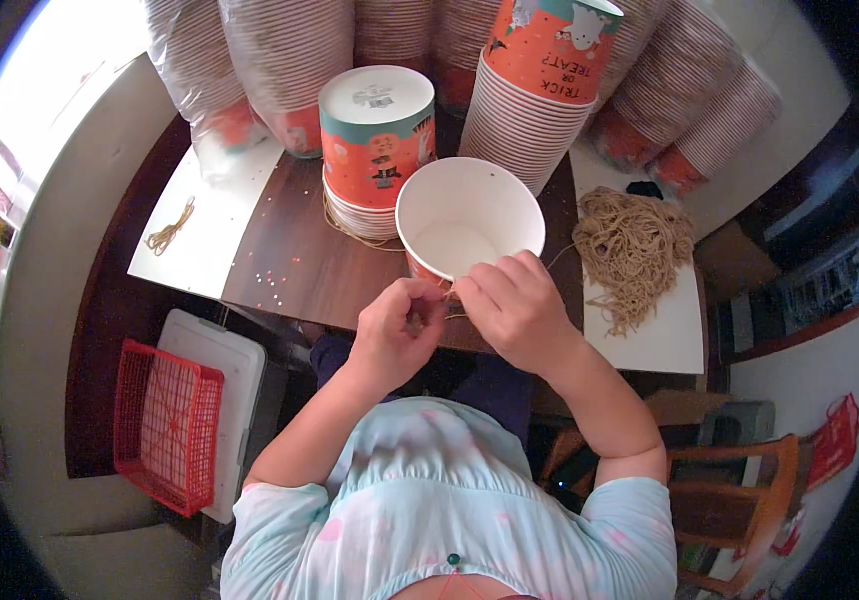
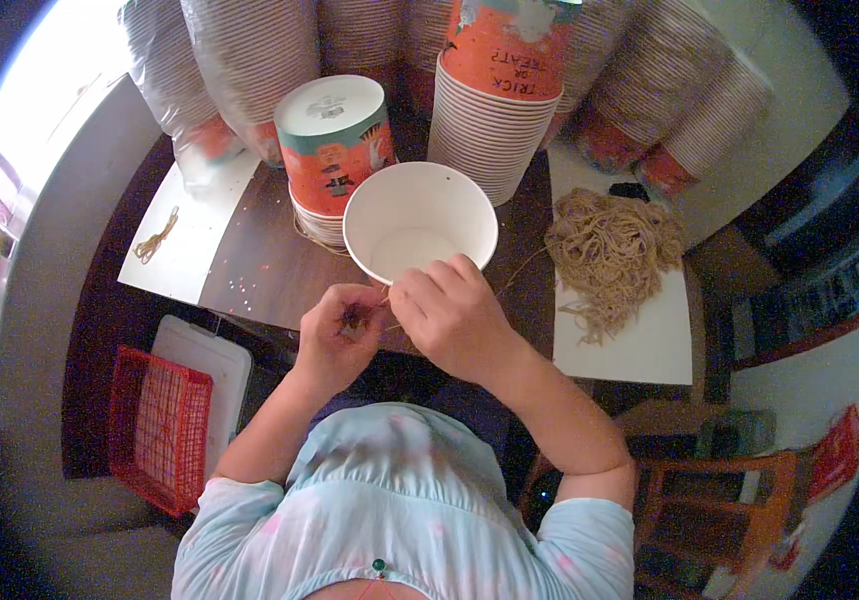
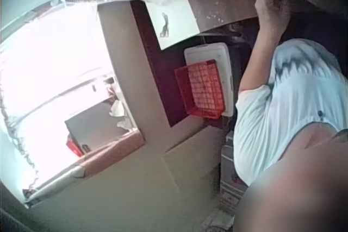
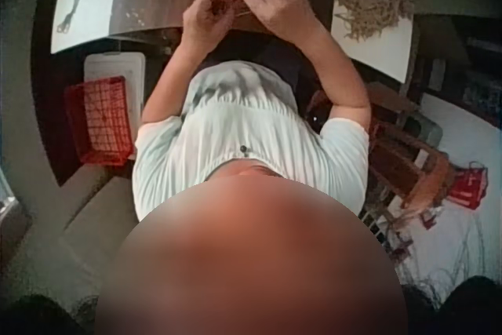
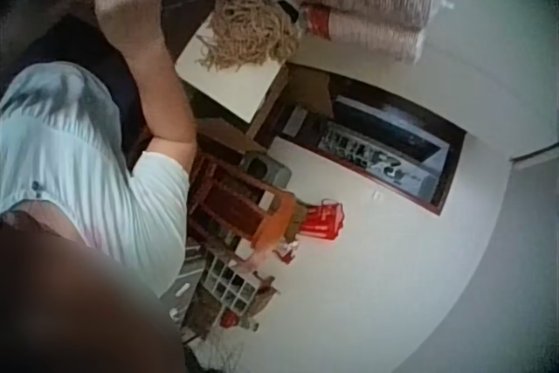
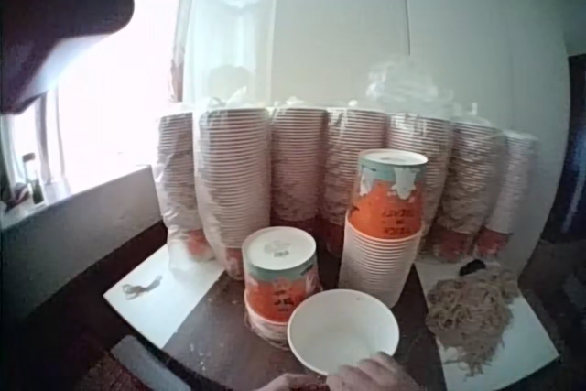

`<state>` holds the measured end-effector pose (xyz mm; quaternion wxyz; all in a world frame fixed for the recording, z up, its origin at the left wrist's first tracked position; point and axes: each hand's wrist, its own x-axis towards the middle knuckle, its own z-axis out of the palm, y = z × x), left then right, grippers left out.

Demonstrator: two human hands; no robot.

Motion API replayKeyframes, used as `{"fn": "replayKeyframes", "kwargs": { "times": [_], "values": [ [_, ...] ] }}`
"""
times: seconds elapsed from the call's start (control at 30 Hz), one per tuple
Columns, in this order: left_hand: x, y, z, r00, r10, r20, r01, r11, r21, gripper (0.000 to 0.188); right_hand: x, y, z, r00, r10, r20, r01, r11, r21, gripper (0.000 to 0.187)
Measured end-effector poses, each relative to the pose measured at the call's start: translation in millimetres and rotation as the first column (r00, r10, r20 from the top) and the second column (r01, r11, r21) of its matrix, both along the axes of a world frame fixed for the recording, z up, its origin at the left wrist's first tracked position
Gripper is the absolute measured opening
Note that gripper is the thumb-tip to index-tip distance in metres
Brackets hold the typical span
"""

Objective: Tying thin strings to the rims of paper cups as part of a manufacturing or packaging process.

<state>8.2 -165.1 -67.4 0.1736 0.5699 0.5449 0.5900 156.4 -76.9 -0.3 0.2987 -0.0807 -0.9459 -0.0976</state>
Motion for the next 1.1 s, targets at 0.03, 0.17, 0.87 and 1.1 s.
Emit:
{"fn": "replayKeyframes", "kwargs": {
  "times": [0.03, 0.17, 0.87, 1.1],
  "values": [
    [1, 0, 1, 1.000, 0.002, 0.002, -0.002, 1.000, -0.001, 0.026, 2, -5, 0, 0.998, -0.051, -0.047, 0.050, 0.999, -0.008, 0.010],
    [1, 3, -1, 0.932, 0.192, -0.308, -0.131, 0.969, 0.207, 0.028, 4, -28, -32, 0.974, -0.224, -0.045, 0.215, 0.964, -0.156, 0.012],
    [5, 3, 0, 0.208, 0.022, 0.978, 0.186, 0.981, -0.062, 0.016, -36, -29, -75, 0.755, -0.508, -0.415, -0.655, -0.544, -0.525, 0.019],
    [12, 5, 2, 0.753, 0.124, 0.646, -0.118, 0.992, -0.053, 0.015, -41, -32, -82, 0.684, -0.624, -0.378, -0.728, -0.551, -0.407, 0.015]
  ]
}}
